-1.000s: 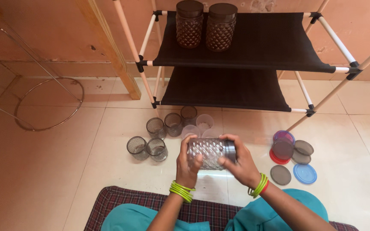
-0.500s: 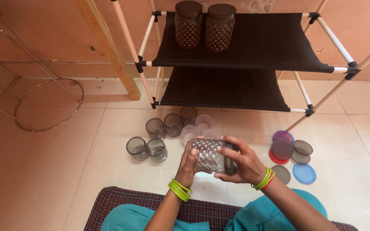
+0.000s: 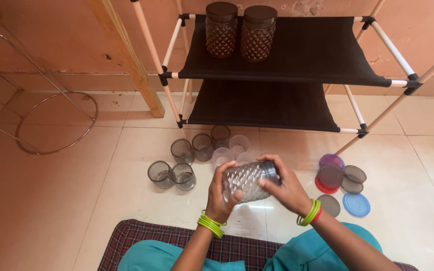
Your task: The person sits on the floor and assembles textured glass jars by screwing on their lids. They handle several jars one at a time, securing the lids, and then place the completed jars onto a nearby two-tiered shelf.
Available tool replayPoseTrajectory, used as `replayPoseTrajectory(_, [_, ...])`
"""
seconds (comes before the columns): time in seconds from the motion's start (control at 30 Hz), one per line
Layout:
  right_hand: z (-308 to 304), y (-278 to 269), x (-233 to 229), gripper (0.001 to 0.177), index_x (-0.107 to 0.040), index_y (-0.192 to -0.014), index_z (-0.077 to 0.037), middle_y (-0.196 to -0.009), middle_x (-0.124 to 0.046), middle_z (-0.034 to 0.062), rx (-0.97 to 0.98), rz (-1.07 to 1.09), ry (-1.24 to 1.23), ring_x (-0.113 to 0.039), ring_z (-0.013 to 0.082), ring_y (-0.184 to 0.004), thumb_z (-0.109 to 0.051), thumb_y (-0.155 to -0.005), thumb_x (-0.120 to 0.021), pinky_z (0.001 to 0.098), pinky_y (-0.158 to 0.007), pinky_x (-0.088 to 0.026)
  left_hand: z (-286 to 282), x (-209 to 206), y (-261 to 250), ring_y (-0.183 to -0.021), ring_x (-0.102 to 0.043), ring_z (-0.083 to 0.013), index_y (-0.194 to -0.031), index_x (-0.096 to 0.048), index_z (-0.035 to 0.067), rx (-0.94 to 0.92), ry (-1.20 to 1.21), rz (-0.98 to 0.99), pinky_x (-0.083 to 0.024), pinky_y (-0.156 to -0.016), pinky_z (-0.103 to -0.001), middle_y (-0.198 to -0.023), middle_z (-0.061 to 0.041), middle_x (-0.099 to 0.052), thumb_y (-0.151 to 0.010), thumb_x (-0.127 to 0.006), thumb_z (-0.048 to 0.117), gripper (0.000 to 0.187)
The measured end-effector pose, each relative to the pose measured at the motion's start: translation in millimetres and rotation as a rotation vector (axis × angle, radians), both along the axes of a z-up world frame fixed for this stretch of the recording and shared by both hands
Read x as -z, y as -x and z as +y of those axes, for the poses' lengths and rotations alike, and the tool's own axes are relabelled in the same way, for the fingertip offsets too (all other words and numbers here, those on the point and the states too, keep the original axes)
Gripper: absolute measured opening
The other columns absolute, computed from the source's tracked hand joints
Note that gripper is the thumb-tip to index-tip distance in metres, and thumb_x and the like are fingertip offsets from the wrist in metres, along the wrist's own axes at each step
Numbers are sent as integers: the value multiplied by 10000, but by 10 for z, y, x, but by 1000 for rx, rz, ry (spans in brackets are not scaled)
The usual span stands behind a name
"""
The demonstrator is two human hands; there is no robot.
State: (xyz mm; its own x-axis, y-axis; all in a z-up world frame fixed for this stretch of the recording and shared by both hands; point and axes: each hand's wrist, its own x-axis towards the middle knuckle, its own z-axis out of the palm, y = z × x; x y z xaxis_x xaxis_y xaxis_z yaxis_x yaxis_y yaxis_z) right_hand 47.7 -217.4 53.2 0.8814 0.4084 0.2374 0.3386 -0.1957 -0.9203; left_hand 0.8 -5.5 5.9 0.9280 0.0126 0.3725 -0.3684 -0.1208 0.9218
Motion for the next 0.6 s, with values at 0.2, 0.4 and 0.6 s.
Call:
replayPoseTrajectory(0.2, [-54,14,-51,805,-526,-1334,-118,-1315,-523,222,-98,-853,205,-592,374,-1142,-388,-690,-928,444,-967,-516,-4,-168,-36,-995,-660,-273,-1400,-429,161,268,505,589,-582,-666,-384,-1280,-119,-606,-764,-549,795,906])
replayPoseTrajectory(0.4, [62,94,111,701,-478,-1357,-99,-1233,-615,125,48,76,-17,-684,248,-1010,-417,-800,-762,358,-781,-628,-8,-4,-6,-1180,-674,-288,-1490,-408,102,-137,-61,-58,-637,-892,-390,-1366,-171,-545,-828,-540,847,1005])
replayPoseTrajectory(0.6, [18,-42,131,557,-508,-1344,-40,-1130,-640,176,-99,724,-422,-669,257,-886,-400,-939,-633,375,-685,-599,66,55,-9,-1357,-592,-358,-1521,-397,109,-145,-341,-395,-553,-1108,-489,-1440,-212,-537,-889,-684,773,960])
